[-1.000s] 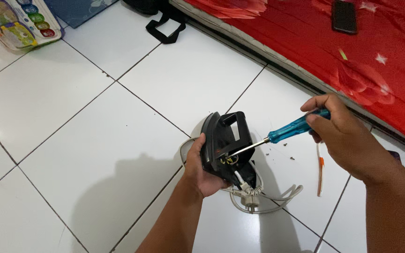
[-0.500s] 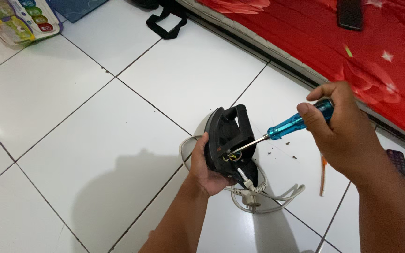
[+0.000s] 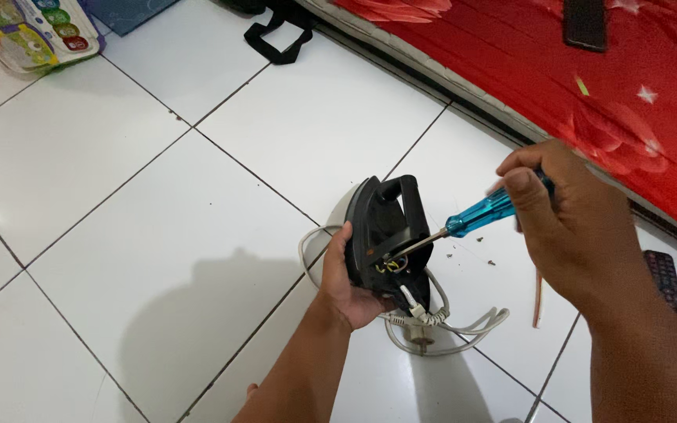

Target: The person kneels on a tiled floor and disassembles an electric clothes iron using a screwdriver, removing screws and separating the rear housing to expose the internal wiring and terminals. They then use a toothbrush to brush the exposed components and the removed rear cover piece by piece.

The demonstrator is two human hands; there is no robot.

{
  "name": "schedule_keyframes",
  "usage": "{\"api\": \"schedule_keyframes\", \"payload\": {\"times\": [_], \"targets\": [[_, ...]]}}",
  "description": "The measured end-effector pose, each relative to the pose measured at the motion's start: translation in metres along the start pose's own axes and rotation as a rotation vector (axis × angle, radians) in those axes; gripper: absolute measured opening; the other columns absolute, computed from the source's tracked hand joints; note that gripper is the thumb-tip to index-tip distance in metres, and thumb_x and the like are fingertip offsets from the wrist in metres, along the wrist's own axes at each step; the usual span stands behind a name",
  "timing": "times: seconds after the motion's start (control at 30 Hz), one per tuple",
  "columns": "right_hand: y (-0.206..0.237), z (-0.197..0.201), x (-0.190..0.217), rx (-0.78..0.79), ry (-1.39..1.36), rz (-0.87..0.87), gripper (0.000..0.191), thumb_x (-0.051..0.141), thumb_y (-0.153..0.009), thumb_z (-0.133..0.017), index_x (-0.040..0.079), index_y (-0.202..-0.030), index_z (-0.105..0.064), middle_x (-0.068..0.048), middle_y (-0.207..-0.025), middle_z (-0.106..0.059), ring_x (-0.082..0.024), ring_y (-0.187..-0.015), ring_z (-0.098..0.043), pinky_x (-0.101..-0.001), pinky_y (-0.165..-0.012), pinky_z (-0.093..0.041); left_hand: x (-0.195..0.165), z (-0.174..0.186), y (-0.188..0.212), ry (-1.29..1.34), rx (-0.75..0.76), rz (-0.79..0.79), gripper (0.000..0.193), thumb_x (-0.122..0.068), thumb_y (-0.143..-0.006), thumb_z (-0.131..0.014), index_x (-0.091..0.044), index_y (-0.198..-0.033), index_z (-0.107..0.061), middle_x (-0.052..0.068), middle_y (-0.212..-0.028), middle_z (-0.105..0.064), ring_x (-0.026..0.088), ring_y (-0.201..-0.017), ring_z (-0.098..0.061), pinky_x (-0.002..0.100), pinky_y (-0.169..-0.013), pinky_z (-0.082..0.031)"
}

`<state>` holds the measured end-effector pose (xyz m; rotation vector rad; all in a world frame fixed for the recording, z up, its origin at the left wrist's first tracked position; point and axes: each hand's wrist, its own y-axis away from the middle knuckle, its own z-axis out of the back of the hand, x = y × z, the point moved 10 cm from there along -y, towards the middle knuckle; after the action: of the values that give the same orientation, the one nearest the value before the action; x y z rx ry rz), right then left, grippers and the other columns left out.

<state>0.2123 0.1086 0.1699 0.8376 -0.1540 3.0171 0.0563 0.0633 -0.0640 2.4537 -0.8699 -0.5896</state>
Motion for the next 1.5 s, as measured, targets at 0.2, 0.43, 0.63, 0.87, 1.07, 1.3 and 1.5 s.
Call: {"api": "schedule_keyframes", "payload": {"times": [0.2,0.43,0.63,0.87,1.07,1.3,1.5], "targets": [[0.002,-0.001,-0.02,0.09,0.271,-0.163,0.035,0.036,-0.107,-0.049,0.011,-0.131,-0.056,-0.014,-0.075,-0.064,-0.021,-0.06,-0.065,-0.039,-0.052,-0.049,-0.003,-0.002,-0.001,-0.024,0.019,-0.039,0.088,-0.077,-0.082,-0.04,-0.015,-0.141,-0.06,0.02,-0.141,-0.058,0.04,-0.131,-0.051,0.067,-0.106,-0.035],[-0.001,-0.006,-0.012,0.151,-0.25,0.163,0.035,0.011,-0.096,-0.055,0.007,-0.13,-0.046,-0.015,-0.11,-0.067,-0.02,-0.092,-0.065,-0.0341,-0.074,-0.056,-0.003,0.0,-0.001,-0.01,0.03,-0.032,0.084,-0.078,-0.083,-0.039,-0.017,-0.136,-0.063,0.016,-0.138,-0.061,0.038,-0.127,-0.051,0.063,-0.103,-0.036],[0.004,-0.004,-0.004,0.183,-0.312,0.194,0.025,0.015,-0.095,-0.056,0.007,-0.118,-0.057,-0.013,-0.111,-0.065,-0.019,-0.089,-0.068,-0.0339,-0.069,-0.058,-0.003,0.004,-0.003,-0.021,-0.014,-0.045,0.084,-0.078,-0.083,-0.039,-0.016,-0.135,-0.065,0.018,-0.136,-0.062,0.038,-0.126,-0.054,0.064,-0.104,-0.037],[-0.001,0.0,-0.021,0.108,0.285,-0.077,0.038,0.04,-0.107,-0.049,0.012,-0.128,-0.061,-0.01,-0.084,-0.065,-0.018,-0.071,-0.066,-0.0356,-0.057,-0.052,-0.006,0.001,-0.002,-0.017,0.026,-0.046,0.081,-0.077,-0.084,-0.039,-0.018,-0.134,-0.064,0.012,-0.135,-0.064,0.038,-0.127,-0.052,0.063,-0.105,-0.035],[0.0,-0.001,-0.019,0.144,-0.107,0.059,0.034,0.028,-0.104,-0.045,0.005,-0.129,-0.048,-0.015,-0.101,-0.06,-0.021,-0.086,-0.063,-0.0394,-0.071,-0.055,-0.008,0.003,-0.002,-0.018,-0.033,-0.077,0.084,-0.077,-0.083,-0.042,-0.015,-0.135,-0.064,0.02,-0.137,-0.061,0.041,-0.13,-0.051,0.067,-0.107,-0.035],[0.01,0.003,0.014,0.235,-0.554,0.298,0.05,-0.006,-0.072,-0.048,0.001,-0.121,-0.05,-0.022,-0.124,-0.062,-0.021,-0.125,-0.06,-0.0409,-0.102,-0.049,-0.007,0.0,-0.003,0.033,0.006,-0.066,0.085,-0.076,-0.078,-0.046,-0.016,-0.136,-0.062,0.017,-0.14,-0.06,0.042,-0.132,-0.049,0.07,-0.108,-0.031],[0.006,0.002,-0.032,0.131,0.17,-0.284,0.036,0.035,-0.109,-0.041,0.007,-0.127,-0.055,-0.022,-0.095,-0.07,-0.024,-0.084,-0.069,-0.0395,-0.07,-0.054,-0.008,0.006,-0.006,0.014,-0.052,-0.082,0.084,-0.077,-0.079,-0.047,-0.016,-0.134,-0.065,0.018,-0.138,-0.063,0.039,-0.129,-0.052,0.065,-0.108,-0.032]]}}
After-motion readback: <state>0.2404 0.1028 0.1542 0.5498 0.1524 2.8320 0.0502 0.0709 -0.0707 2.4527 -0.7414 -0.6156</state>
